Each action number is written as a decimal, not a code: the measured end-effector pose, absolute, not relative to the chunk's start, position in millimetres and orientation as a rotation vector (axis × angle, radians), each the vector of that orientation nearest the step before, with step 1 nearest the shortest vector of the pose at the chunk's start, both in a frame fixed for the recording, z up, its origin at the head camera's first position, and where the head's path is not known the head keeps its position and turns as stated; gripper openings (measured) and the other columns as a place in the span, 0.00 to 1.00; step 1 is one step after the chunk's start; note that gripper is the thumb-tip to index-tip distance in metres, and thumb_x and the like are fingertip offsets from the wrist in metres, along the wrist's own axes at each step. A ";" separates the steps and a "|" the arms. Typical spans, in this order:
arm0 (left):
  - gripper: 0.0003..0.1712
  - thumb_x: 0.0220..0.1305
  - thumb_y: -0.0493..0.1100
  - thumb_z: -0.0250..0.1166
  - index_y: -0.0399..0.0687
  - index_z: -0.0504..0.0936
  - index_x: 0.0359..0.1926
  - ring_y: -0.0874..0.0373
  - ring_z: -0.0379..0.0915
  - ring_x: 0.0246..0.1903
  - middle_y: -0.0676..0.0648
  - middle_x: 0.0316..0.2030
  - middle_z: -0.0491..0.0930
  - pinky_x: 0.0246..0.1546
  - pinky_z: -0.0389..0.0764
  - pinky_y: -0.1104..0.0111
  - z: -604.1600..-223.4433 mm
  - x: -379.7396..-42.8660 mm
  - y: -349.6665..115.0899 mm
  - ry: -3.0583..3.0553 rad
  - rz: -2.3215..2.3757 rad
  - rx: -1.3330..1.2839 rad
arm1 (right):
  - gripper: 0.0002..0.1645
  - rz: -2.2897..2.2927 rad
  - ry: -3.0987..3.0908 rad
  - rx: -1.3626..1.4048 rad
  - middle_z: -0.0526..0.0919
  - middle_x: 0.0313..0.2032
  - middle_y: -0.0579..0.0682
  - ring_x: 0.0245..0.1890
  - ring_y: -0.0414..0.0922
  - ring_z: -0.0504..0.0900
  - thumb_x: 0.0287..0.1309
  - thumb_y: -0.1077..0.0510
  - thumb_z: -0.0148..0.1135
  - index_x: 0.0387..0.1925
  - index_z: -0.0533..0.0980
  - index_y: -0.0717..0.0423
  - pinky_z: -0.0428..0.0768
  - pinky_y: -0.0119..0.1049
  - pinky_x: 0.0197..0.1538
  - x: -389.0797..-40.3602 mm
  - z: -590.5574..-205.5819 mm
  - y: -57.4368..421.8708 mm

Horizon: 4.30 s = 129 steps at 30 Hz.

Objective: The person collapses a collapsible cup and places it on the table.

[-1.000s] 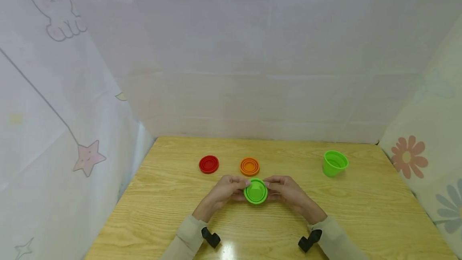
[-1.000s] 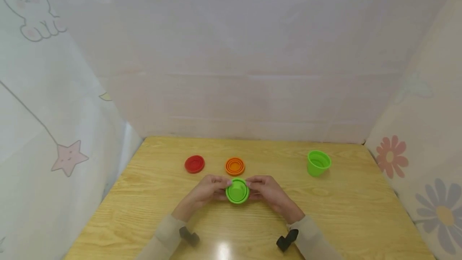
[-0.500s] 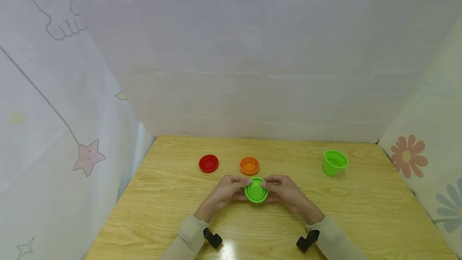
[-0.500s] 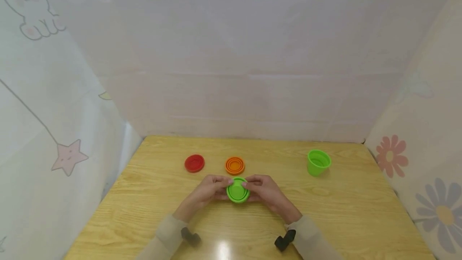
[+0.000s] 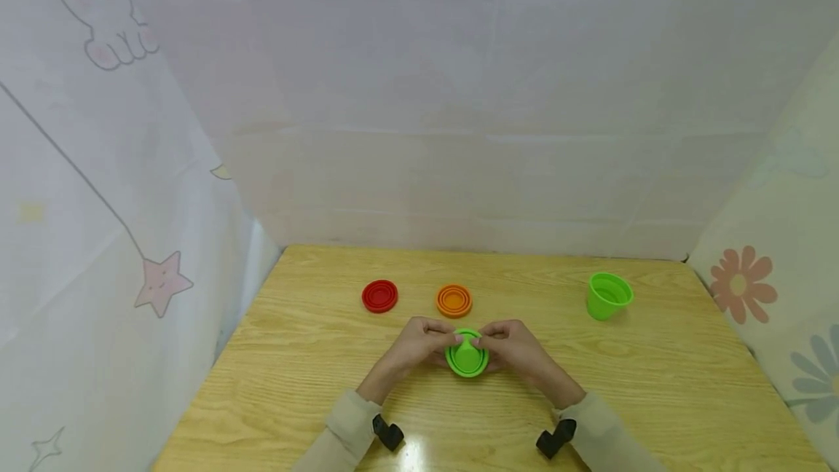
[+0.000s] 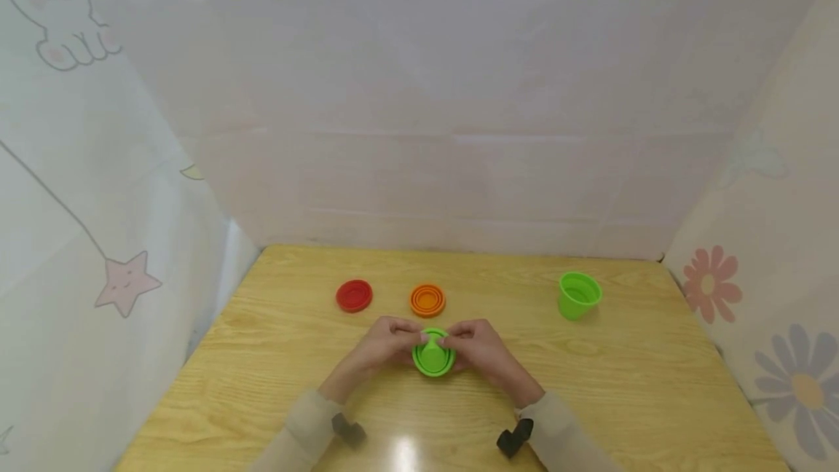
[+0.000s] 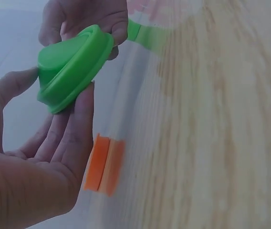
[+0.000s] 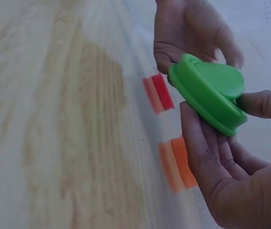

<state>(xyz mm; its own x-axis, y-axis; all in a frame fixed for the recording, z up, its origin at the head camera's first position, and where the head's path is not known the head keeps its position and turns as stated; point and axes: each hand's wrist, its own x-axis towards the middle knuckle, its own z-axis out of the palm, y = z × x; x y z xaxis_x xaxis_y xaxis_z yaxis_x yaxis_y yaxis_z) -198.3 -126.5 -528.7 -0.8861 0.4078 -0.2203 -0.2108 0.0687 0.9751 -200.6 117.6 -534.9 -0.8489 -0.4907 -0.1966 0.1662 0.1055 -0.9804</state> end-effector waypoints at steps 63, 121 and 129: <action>0.18 0.63 0.44 0.77 0.46 0.90 0.53 0.60 0.86 0.38 0.41 0.42 0.91 0.40 0.90 0.64 -520.2 -196.9 -126.3 2.267 1.738 0.321 | 0.27 -1.743 2.032 -0.305 0.86 0.53 0.58 0.47 0.49 0.90 0.76 0.42 0.60 0.55 0.84 0.62 0.92 0.45 0.51 -204.5 -530.9 125.2; 0.31 0.69 0.51 0.73 0.39 0.80 0.66 0.46 0.86 0.57 0.39 0.56 0.88 0.61 0.86 0.59 -525.9 -201.5 -112.9 1.996 1.816 0.276 | 0.41 -1.929 1.769 -0.308 0.88 0.55 0.60 0.57 0.60 0.88 0.73 0.51 0.65 0.75 0.62 0.71 0.85 0.54 0.65 -206.0 -528.2 147.1; 0.38 0.67 0.48 0.75 0.37 0.74 0.72 0.49 0.84 0.61 0.38 0.62 0.84 0.63 0.85 0.61 -522.1 -199.3 -107.8 2.103 1.844 0.308 | 0.34 -1.956 1.595 -0.283 0.89 0.52 0.62 0.51 0.54 0.91 0.79 0.47 0.57 0.69 0.70 0.72 0.88 0.51 0.59 -209.3 -531.2 150.2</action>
<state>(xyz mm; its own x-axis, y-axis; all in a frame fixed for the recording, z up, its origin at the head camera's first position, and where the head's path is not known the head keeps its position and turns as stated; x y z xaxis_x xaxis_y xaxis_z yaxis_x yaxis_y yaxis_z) -199.3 -107.8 -522.1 -0.9236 0.3700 -0.1007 -0.0515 0.1405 0.9887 -209.3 150.2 -531.2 -0.8017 -0.5636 -0.1991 0.3083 -0.1045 -0.9455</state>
